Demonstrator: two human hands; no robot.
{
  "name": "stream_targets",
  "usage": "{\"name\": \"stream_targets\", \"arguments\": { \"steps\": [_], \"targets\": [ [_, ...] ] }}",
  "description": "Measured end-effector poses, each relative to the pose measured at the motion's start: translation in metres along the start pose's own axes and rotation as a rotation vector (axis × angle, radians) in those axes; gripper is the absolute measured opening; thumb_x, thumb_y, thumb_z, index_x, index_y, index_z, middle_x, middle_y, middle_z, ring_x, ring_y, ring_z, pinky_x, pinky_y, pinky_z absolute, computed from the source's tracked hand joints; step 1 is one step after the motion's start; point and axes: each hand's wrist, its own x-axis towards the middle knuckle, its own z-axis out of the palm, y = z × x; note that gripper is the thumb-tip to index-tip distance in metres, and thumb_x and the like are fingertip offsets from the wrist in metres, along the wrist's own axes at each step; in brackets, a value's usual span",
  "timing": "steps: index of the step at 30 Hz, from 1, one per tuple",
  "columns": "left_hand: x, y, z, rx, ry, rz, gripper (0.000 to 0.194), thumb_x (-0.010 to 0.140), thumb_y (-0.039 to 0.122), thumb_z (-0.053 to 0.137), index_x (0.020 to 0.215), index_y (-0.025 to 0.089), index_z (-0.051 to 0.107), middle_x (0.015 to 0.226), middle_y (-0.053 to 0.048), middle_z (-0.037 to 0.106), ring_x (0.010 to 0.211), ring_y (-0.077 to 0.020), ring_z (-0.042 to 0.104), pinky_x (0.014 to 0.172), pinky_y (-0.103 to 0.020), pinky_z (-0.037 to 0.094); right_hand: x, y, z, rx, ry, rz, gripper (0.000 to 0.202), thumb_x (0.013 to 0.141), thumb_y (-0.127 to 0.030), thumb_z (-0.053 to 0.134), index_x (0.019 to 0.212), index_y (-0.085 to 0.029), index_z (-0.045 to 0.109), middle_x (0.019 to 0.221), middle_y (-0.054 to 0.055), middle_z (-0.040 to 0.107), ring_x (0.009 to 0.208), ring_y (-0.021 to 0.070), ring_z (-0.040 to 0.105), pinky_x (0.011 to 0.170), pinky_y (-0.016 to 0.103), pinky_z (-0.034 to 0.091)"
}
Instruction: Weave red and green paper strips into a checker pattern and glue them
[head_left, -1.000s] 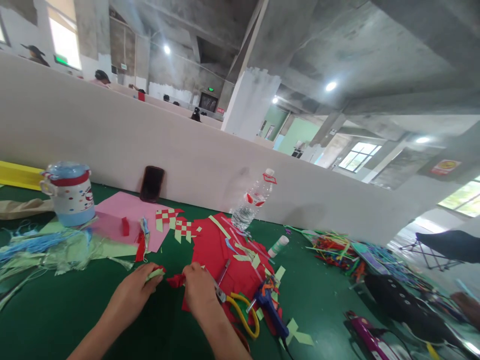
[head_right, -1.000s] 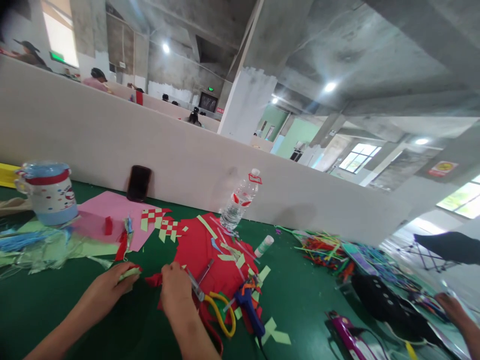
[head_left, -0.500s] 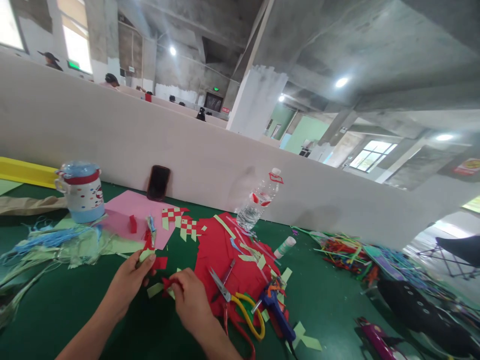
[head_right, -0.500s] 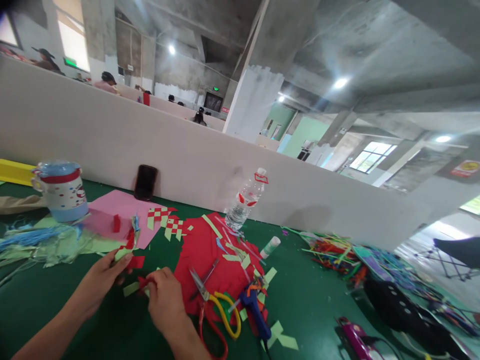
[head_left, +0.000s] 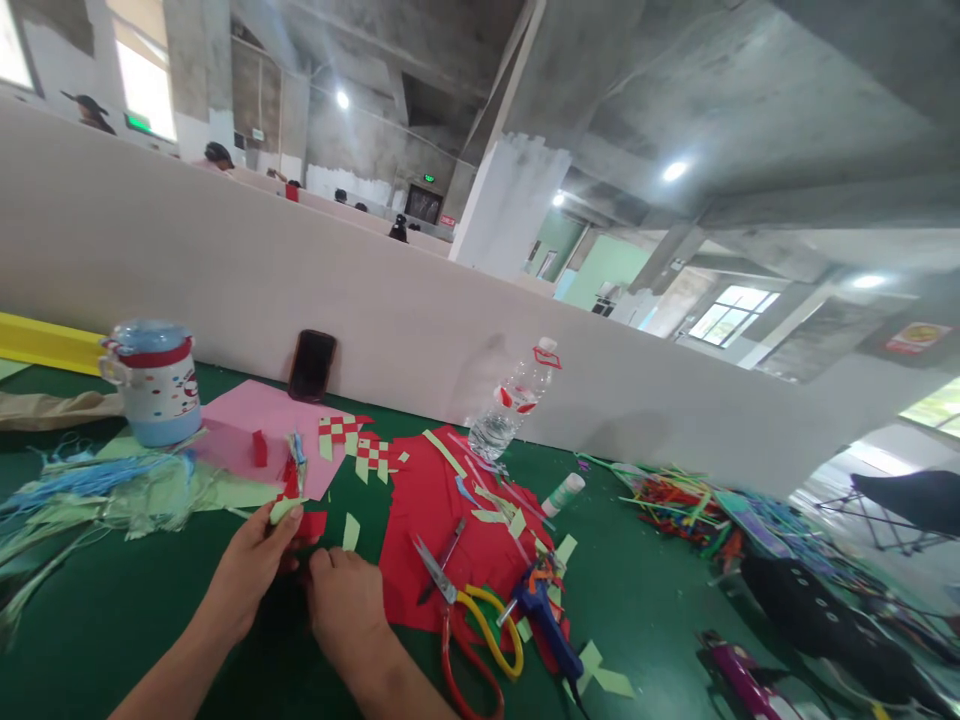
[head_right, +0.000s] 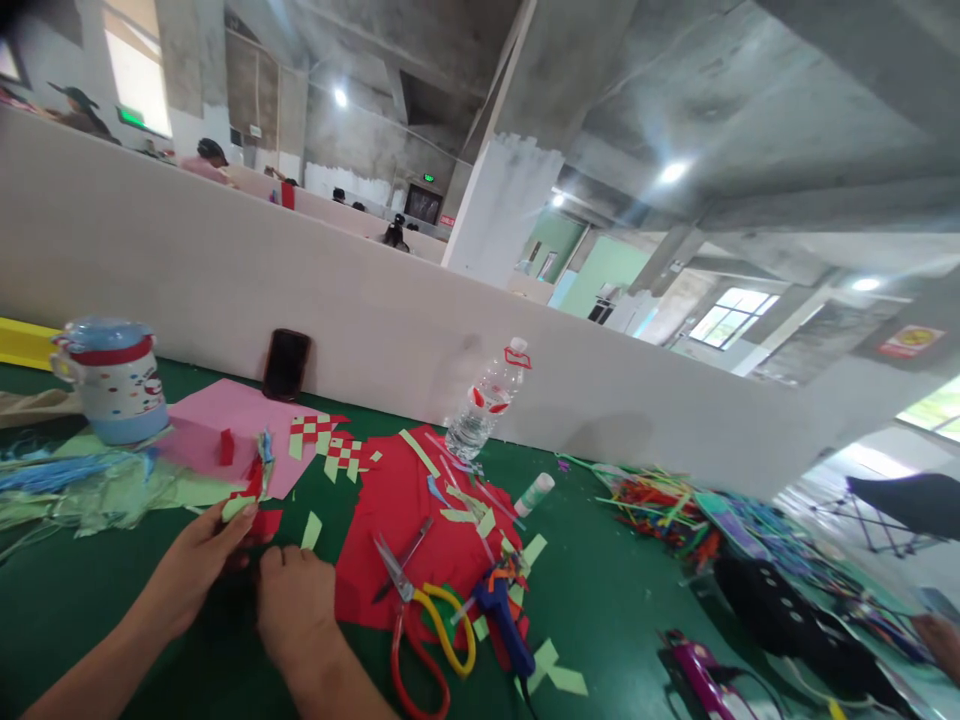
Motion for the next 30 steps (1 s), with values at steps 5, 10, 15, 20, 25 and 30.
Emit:
{"name": "stream_targets", "arguments": {
  "steps": [5, 10, 15, 20, 25, 30],
  "targets": [
    [0.003, -0.005, 0.0, -0.044, 0.002, -0.011, 0.06, 0.051, 0.06, 0.087, 0.091, 0.021, 0.066, 0.071, 0.003, 0.068, 0.069, -0.0176, 0.062, 0.06, -0.029, 0.057, 0.002, 0.02, -0.02, 0.087, 0.101, 0.138, 0.021, 0.109, -0.025, 0.043, 0.113, -0.021, 0.064, 0.104, 0.006, 0.079, 0.097, 0.0203, 0.077, 0.075, 0.026, 0.055],
    [0.003, -0.008, 0.0, -0.107, -0.011, -0.02, 0.057, 0.053, 0.052, 0.09, 0.092, 0.02, 0.065, 0.074, 0.0, 0.071, 0.072, -0.0195, 0.068, 0.063, -0.032, 0.061, 0.013, 0.034, -0.027, 0.101, 0.111, 0.242, 0.024, 0.099, -0.031, 0.063, 0.12, -0.02, 0.062, 0.099, 0.01, 0.08, 0.093, 0.0276, 0.078, 0.071, 0.03, 0.053],
    [0.003, -0.008, -0.002, -0.187, -0.043, -0.027, 0.047, 0.058, 0.042, 0.092, 0.09, 0.02, 0.065, 0.077, 0.0, 0.072, 0.073, -0.0173, 0.07, 0.067, -0.031, 0.063, 0.018, 0.029, -0.022, 0.096, 0.062, 0.253, 0.015, 0.092, -0.024, 0.069, 0.107, -0.019, 0.068, 0.097, 0.014, 0.079, 0.089, 0.0321, 0.077, 0.07, 0.034, 0.051],
    [0.006, -0.008, -0.004, -0.239, -0.035, -0.035, 0.04, 0.062, 0.036, 0.091, 0.088, 0.02, 0.066, 0.08, -0.001, 0.073, 0.073, -0.0169, 0.071, 0.069, -0.032, 0.064, 0.003, 0.03, -0.034, 0.191, 0.083, 0.156, 0.006, 0.097, -0.026, 0.066, 0.099, -0.021, 0.069, 0.099, 0.005, 0.075, 0.091, 0.021, 0.073, 0.077, 0.027, 0.05],
    [0.007, -0.009, -0.005, -0.278, -0.051, -0.046, 0.047, 0.055, 0.042, 0.096, 0.084, 0.02, 0.066, 0.077, 0.001, 0.073, 0.071, -0.0156, 0.069, 0.069, -0.031, 0.063, -0.024, 0.024, -0.027, 0.257, 0.018, -0.01, 0.007, 0.09, -0.024, 0.075, 0.095, -0.022, 0.07, 0.11, 0.003, 0.07, 0.094, 0.0172, 0.07, 0.08, 0.024, 0.051],
    [0.005, -0.009, -0.003, -0.281, -0.062, -0.078, 0.046, 0.053, 0.04, 0.096, 0.082, 0.019, 0.067, 0.078, -0.002, 0.075, 0.078, -0.0195, 0.073, 0.071, -0.033, 0.063, -0.032, 0.014, -0.007, 0.142, -0.058, -0.097, 0.023, 0.089, -0.015, 0.067, 0.111, -0.022, 0.068, 0.111, 0.007, 0.073, 0.098, 0.0247, 0.072, 0.079, 0.031, 0.055]
  ]
}}
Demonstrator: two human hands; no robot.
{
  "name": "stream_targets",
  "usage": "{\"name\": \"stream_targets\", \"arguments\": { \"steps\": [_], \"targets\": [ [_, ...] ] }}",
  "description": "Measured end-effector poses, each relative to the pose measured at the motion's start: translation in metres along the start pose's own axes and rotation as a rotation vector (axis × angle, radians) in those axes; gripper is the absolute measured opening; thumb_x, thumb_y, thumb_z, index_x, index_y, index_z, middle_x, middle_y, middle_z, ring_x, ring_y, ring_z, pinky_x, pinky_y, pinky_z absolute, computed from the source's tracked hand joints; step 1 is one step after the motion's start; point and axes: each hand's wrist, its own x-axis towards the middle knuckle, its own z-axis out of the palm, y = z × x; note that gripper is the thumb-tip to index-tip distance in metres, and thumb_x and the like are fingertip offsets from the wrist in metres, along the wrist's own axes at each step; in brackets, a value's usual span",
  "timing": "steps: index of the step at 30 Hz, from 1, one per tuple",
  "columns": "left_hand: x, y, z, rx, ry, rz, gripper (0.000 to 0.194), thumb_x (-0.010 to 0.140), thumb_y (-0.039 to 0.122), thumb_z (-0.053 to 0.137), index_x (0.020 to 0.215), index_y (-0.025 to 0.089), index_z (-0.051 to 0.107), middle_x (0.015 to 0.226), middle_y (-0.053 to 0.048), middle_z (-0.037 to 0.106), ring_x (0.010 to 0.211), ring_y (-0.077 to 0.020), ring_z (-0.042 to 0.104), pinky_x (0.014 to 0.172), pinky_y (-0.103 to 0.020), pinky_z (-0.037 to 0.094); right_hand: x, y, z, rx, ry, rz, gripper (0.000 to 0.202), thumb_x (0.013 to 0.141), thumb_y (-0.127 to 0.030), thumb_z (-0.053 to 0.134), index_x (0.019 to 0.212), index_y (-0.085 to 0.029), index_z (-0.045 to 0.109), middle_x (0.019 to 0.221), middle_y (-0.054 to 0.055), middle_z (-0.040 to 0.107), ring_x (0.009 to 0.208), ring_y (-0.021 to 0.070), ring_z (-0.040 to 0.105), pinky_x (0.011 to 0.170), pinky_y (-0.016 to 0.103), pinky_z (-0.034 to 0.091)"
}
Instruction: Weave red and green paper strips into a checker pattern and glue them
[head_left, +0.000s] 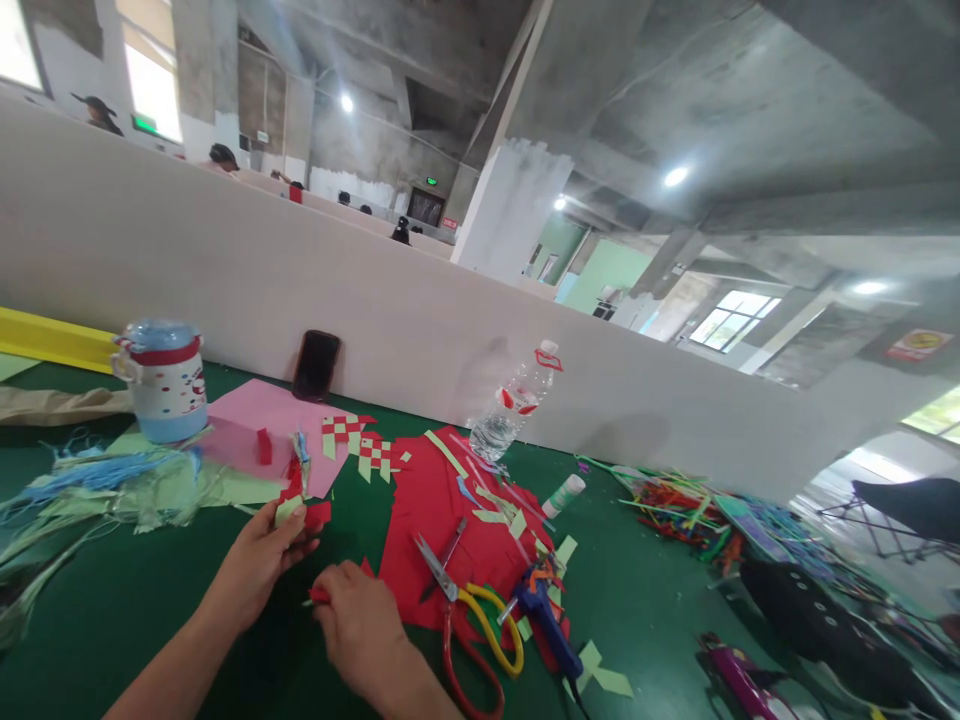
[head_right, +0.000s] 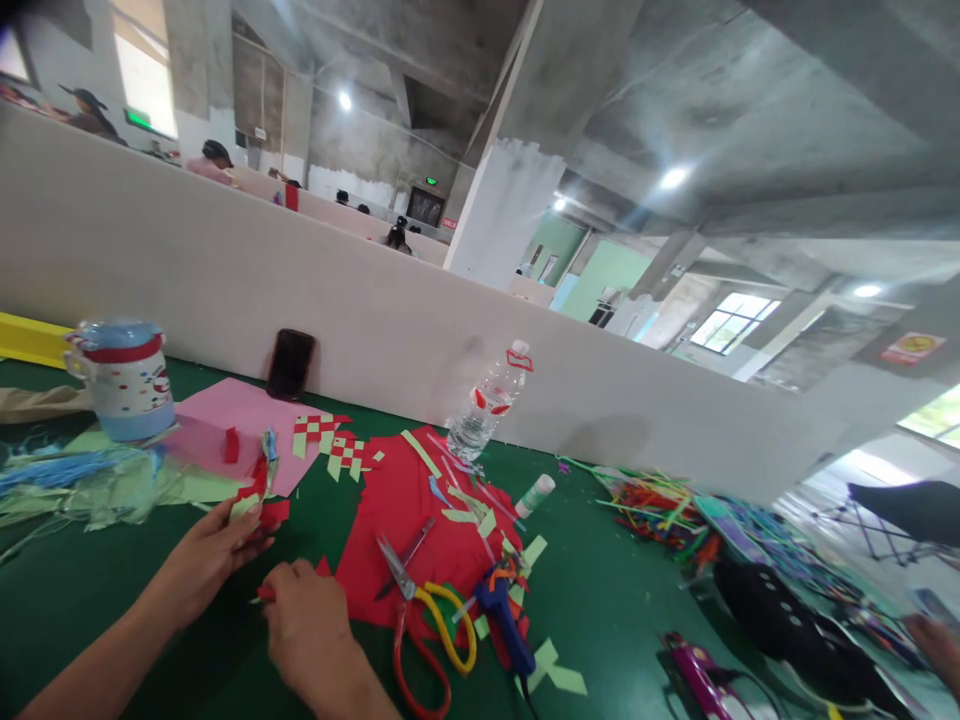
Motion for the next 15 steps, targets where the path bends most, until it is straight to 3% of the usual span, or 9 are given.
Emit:
{"name": "stream_targets", "arguments": {
  "steps": [3, 7, 10, 15],
  "targets": [
    [-0.002, 0.0, 0.002, 0.006, -0.003, -0.012, 0.043, 0.054, 0.037, 0.095, 0.081, 0.019, 0.068, 0.078, -0.002, 0.074, 0.077, -0.02, 0.072, 0.071, -0.033, 0.063, 0.002, 0.004, -0.003, 0.102, 0.104, 0.043, 0.027, 0.091, -0.011, 0.061, 0.114, -0.022, 0.068, 0.111, 0.007, 0.074, 0.1, 0.0224, 0.073, 0.084, 0.03, 0.056],
    [-0.007, 0.0, 0.005, 0.028, -0.046, -0.028, 0.041, 0.058, 0.036, 0.092, 0.089, 0.019, 0.07, 0.085, -0.003, 0.076, 0.08, -0.0193, 0.072, 0.077, -0.035, 0.063, -0.002, 0.021, -0.017, 0.279, 0.314, 0.226, 0.034, 0.094, -0.012, 0.056, 0.127, -0.02, 0.065, 0.121, 0.008, 0.074, 0.112, 0.0207, 0.072, 0.097, 0.03, 0.054],
    [-0.009, -0.001, 0.006, 0.046, -0.067, -0.038, 0.039, 0.062, 0.036, 0.091, 0.091, 0.02, 0.07, 0.085, -0.002, 0.075, 0.08, -0.0185, 0.071, 0.079, -0.036, 0.063, -0.006, 0.031, -0.019, 0.219, 0.269, 0.274, 0.038, 0.091, -0.013, 0.06, 0.128, -0.018, 0.065, 0.126, 0.013, 0.073, 0.119, 0.0277, 0.07, 0.101, 0.038, 0.052],
    [-0.008, -0.004, 0.006, 0.058, -0.083, -0.062, 0.037, 0.063, 0.034, 0.09, 0.09, 0.02, 0.07, 0.085, -0.003, 0.075, 0.084, -0.0204, 0.072, 0.082, -0.037, 0.063, -0.005, 0.03, -0.01, 0.169, 0.184, 0.29, 0.028, 0.085, -0.014, 0.063, 0.112, -0.018, 0.07, 0.112, 0.016, 0.074, 0.103, 0.0359, 0.073, 0.089, 0.046, 0.054]
  ]
}}
